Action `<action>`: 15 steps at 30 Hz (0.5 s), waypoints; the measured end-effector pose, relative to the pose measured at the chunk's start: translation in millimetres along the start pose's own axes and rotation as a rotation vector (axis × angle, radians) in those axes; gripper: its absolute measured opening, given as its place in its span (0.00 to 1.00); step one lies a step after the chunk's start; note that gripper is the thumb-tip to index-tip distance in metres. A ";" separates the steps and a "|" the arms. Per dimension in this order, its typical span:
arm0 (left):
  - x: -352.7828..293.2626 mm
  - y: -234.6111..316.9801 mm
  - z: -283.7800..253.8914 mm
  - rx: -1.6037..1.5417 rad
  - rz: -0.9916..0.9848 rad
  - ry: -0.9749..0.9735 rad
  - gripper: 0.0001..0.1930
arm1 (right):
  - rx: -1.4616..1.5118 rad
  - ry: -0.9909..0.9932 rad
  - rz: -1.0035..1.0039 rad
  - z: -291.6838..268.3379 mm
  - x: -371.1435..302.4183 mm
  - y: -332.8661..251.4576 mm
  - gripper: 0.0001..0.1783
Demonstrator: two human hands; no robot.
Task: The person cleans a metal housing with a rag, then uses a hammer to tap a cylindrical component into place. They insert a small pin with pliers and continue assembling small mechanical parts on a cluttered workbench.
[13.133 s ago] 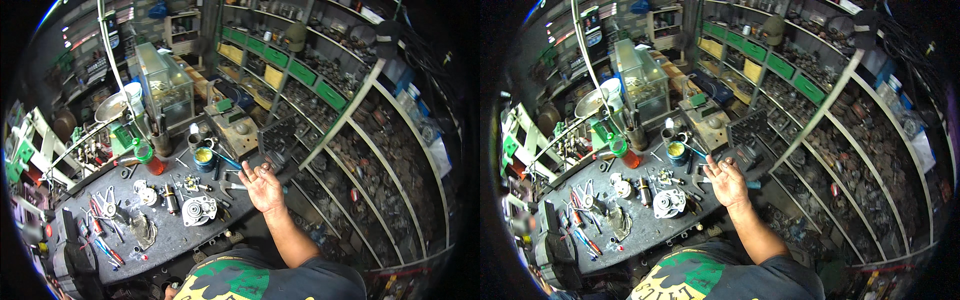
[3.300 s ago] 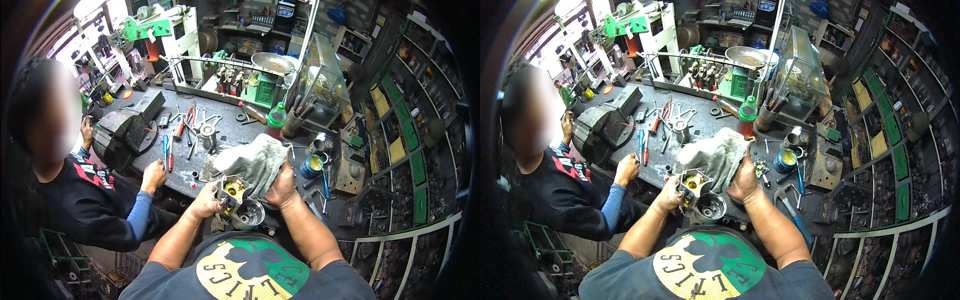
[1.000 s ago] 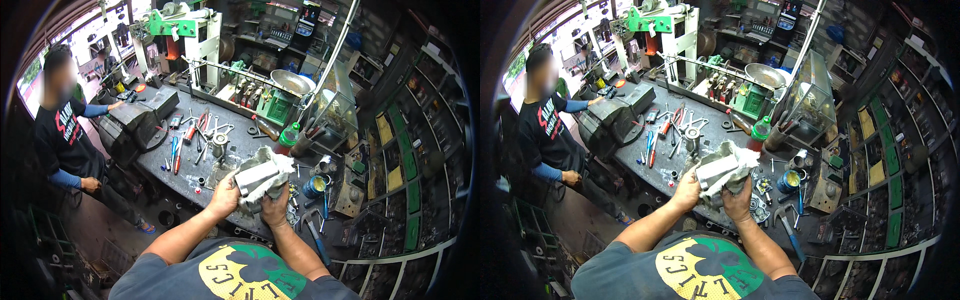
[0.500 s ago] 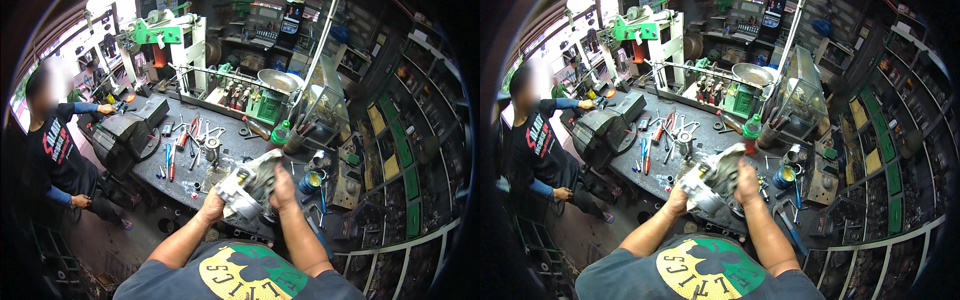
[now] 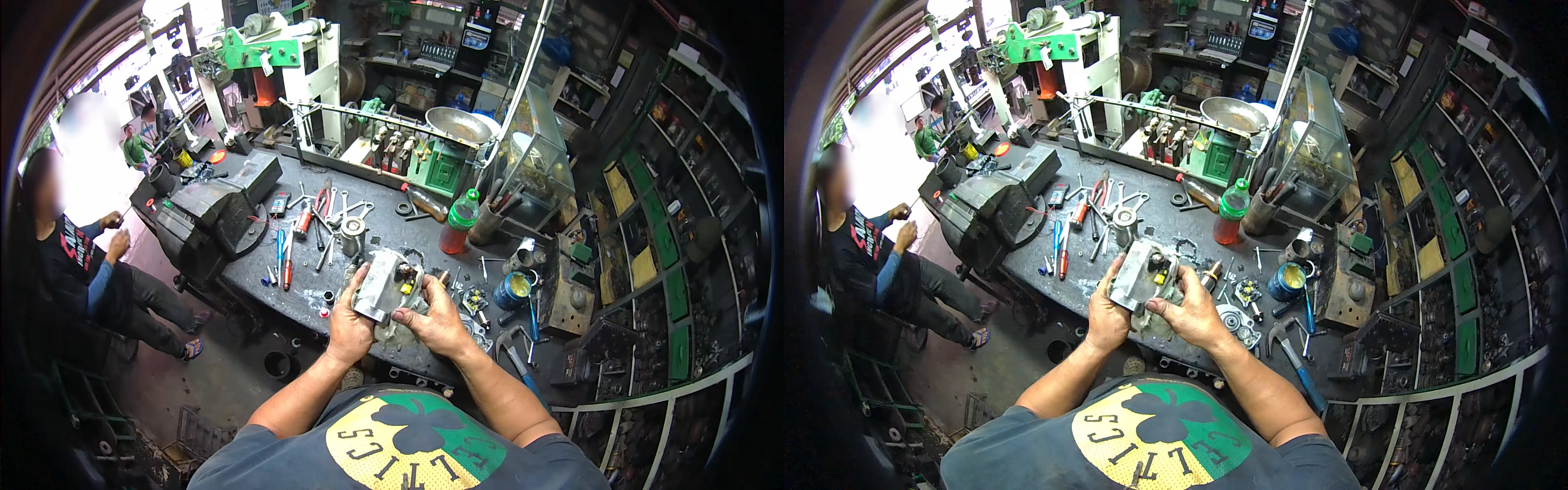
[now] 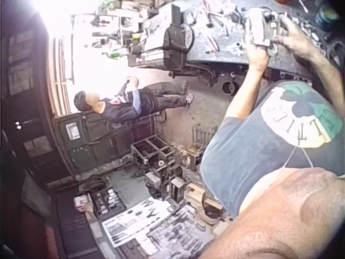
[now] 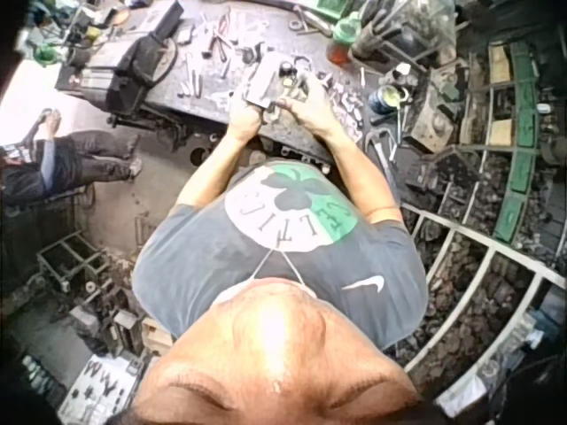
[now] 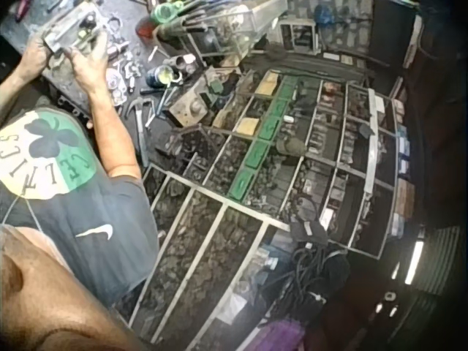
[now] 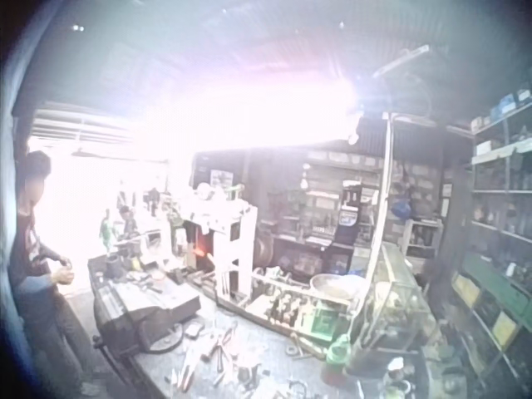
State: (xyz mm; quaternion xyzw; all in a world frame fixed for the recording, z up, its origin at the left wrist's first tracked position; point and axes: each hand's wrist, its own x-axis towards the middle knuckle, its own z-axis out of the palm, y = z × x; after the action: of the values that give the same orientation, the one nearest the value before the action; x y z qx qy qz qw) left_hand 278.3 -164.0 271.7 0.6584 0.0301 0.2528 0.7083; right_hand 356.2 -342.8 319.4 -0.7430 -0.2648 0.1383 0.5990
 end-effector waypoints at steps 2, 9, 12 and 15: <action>-1.2 -3.2 -6.5 0.019 0.001 -0.041 0.32 | -0.039 -0.044 -0.041 -1.9 -0.9 4.8 0.32; 3.0 -29.1 4.8 -0.214 -0.076 0.156 0.18 | 0.004 0.141 -0.215 18.3 -7.6 44.1 0.25; -3.5 -37.7 18.2 -0.852 -0.496 0.075 0.19 | -0.049 0.326 -0.191 42.5 -11.9 36.5 0.19; -5.0 -35.4 17.7 -1.096 -0.719 -0.211 0.25 | -0.291 0.208 -0.405 17.8 -10.2 46.8 0.18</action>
State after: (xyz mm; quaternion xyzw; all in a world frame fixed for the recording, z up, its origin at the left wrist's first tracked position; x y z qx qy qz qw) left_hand 291.9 -182.5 239.0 0.1730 0.0455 -0.0863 0.9801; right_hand 349.2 -340.6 268.9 -0.7633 -0.3621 -0.1012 0.5254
